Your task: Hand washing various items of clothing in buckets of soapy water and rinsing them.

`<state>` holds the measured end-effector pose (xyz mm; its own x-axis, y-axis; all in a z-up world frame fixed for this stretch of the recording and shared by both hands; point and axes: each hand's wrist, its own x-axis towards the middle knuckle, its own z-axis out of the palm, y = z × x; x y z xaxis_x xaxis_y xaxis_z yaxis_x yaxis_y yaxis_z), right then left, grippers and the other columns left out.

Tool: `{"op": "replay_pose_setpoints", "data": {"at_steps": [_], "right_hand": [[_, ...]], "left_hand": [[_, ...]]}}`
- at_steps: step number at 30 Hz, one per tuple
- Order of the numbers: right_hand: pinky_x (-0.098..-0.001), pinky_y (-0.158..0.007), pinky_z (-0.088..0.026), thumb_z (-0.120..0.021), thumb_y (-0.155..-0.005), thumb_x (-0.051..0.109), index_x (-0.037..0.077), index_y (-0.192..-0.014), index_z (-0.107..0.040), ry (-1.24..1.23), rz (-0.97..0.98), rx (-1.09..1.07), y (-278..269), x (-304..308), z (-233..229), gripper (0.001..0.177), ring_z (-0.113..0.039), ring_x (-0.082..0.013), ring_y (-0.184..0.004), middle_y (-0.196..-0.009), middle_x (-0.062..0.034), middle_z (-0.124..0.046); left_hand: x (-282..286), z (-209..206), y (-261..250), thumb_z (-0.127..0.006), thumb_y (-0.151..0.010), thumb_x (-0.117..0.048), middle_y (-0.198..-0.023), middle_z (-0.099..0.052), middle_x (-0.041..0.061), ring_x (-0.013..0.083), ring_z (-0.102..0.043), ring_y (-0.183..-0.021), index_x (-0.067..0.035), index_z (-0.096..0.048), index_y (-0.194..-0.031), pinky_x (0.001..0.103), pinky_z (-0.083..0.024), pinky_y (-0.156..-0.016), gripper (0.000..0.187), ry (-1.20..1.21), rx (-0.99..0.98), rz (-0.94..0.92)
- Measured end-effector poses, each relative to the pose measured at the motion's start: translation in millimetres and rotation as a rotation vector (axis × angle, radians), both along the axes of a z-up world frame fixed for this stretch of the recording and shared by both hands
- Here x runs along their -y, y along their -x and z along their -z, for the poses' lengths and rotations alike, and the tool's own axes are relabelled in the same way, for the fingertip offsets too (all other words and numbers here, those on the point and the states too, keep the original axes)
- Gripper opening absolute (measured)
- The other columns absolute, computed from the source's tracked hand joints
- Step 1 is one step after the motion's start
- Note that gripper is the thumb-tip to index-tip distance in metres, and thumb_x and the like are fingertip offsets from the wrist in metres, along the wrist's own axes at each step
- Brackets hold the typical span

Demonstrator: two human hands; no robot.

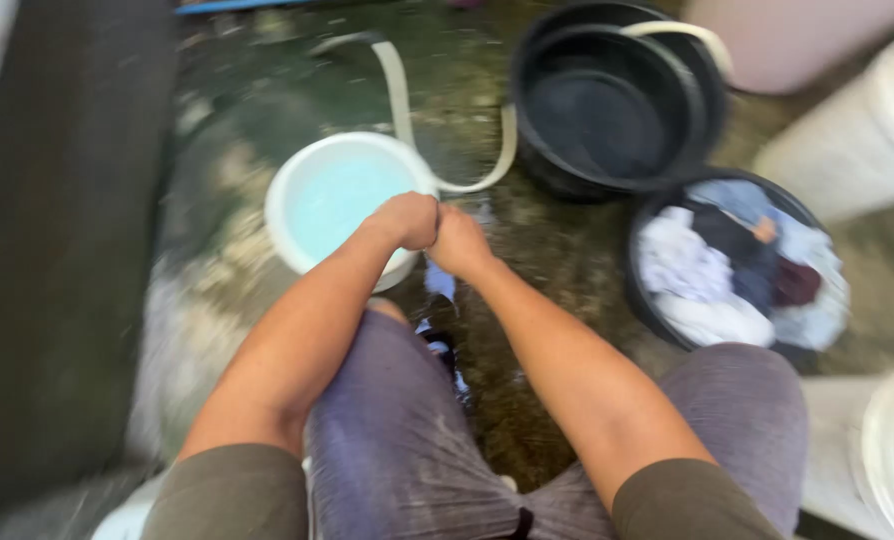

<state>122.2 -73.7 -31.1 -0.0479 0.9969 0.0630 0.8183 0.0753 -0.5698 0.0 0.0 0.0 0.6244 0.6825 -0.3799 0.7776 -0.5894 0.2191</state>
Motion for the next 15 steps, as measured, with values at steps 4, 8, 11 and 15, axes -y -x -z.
{"op": "replay_pose_setpoints", "data": {"at_steps": [4, 8, 11, 15], "right_hand": [[-0.0526, -0.088, -0.053, -0.071, -0.080, 0.017, 0.002, -0.107, -0.068, -0.017, 0.201, -0.124, -86.8, 18.9, -9.5, 0.030, -0.066, -0.0451, -0.103, -0.108, -0.0262, -0.071], [-0.0503, -0.088, -0.055, -0.071, -0.075, 0.015, 0.007, -0.098, -0.073, 0.331, 0.204, 0.012, -189.4, 50.3, 27.2, 0.024, -0.068, -0.0410, -0.104, -0.105, -0.0223, -0.073], [-0.0482, -0.087, -0.056, -0.075, -0.076, 0.017, 0.005, -0.094, -0.077, 0.646, 0.218, 0.101, -257.5, 77.8, 75.1, 0.021, -0.069, -0.0377, -0.104, -0.105, -0.0208, -0.073], [-0.0432, -0.075, -0.055, -0.075, -0.089, 0.032, 0.005, -0.097, -0.080, 0.497, 0.643, -0.341, -301.1, 87.3, 123.3, 0.028, -0.072, -0.0319, -0.080, -0.089, -0.0180, -0.076]], "left_hand": [[-4.3, 11.1, -107.2, -0.064, -0.076, -0.012, -0.105, -0.074, 0.024, 0.0387, -0.071, -0.102, -0.002, -0.078, -0.093, 0.046, -0.056, -0.090, 0.025, 0.068, -0.012, 0.159], [69.9, 27.0, -198.2, -0.070, -0.079, -0.021, -0.113, -0.077, 0.016, 0.0309, -0.074, -0.105, -0.008, -0.080, -0.104, 0.045, -0.058, -0.090, 0.030, 0.202, -0.320, 0.408], [138.2, 55.4, -282.6, -0.073, -0.083, -0.031, -0.120, -0.078, 0.011, 0.0268, -0.075, -0.109, -0.014, -0.078, -0.113, 0.045, -0.059, -0.092, 0.035, 0.384, -0.473, 0.396], [194.6, 64.0, -280.6, -0.073, -0.085, -0.031, -0.124, -0.073, 0.013, 0.0288, -0.071, -0.113, -0.014, -0.074, -0.118, 0.047, -0.057, -0.095, 0.038, 0.527, -0.562, 0.523]]}}
